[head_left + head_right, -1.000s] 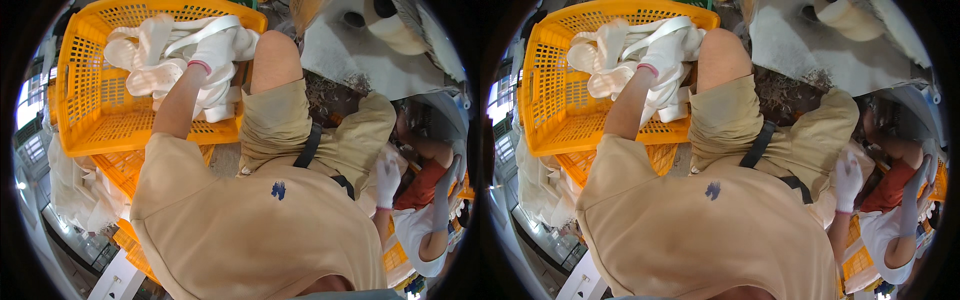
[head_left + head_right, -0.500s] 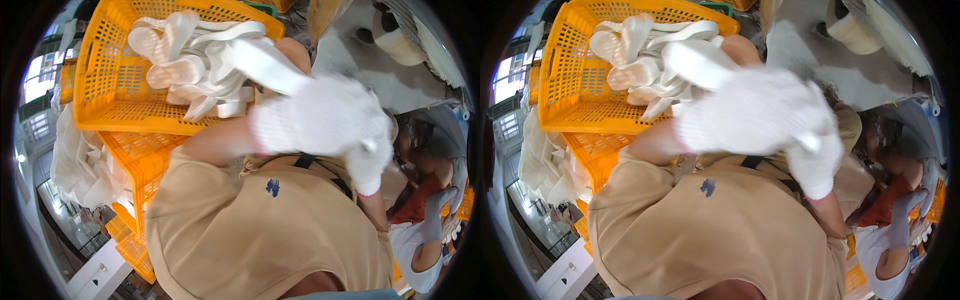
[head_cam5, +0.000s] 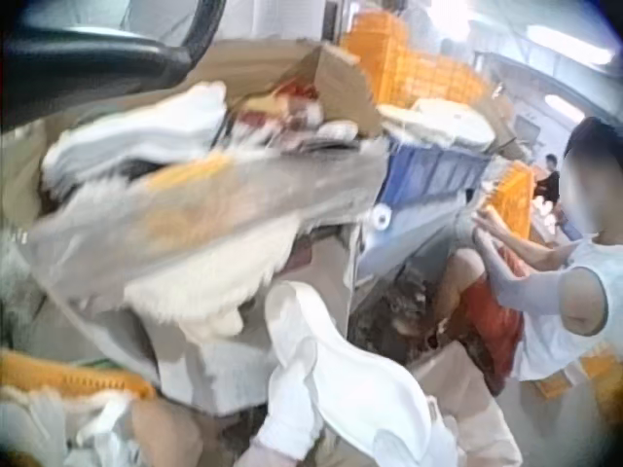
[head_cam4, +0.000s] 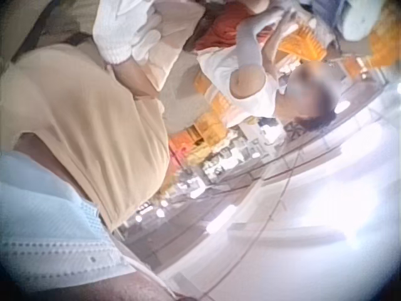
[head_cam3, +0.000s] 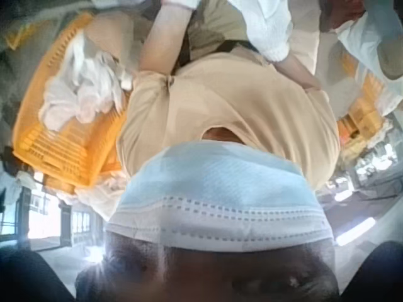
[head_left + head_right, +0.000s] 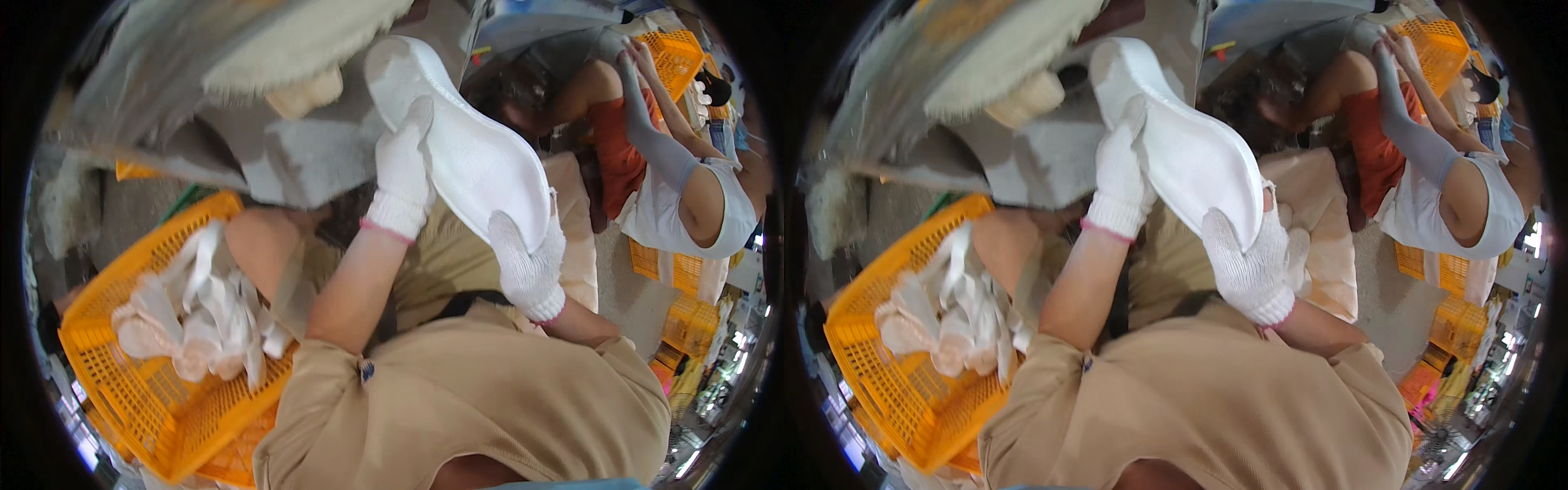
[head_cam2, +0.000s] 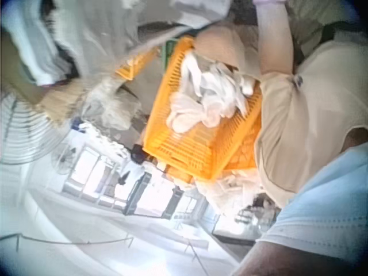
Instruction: The person sits on the floor and repeatedly rubs white slipper-like items against a rotating brush to clean them. They pick up each item from a yellow basket, scrub it with both hands, and place it back into the basket.
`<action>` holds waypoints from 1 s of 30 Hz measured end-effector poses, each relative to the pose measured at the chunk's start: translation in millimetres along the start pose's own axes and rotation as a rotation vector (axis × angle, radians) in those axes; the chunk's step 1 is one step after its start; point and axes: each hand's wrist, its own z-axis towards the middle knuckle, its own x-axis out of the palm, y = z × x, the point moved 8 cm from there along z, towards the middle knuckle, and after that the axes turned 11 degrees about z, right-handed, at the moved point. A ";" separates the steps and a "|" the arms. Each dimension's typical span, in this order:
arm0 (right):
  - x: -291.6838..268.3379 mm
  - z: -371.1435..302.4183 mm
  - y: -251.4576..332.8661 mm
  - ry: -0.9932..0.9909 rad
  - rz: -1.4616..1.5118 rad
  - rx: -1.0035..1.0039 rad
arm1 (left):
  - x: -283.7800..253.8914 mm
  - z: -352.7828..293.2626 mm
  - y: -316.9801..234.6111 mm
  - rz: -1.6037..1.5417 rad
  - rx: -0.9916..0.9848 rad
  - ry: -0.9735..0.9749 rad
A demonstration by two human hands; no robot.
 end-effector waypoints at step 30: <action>118.8 218.7 -37.1 0.145 -0.420 -0.099 | -68.6 -16.0 -123.3 1.575 0.390 -0.131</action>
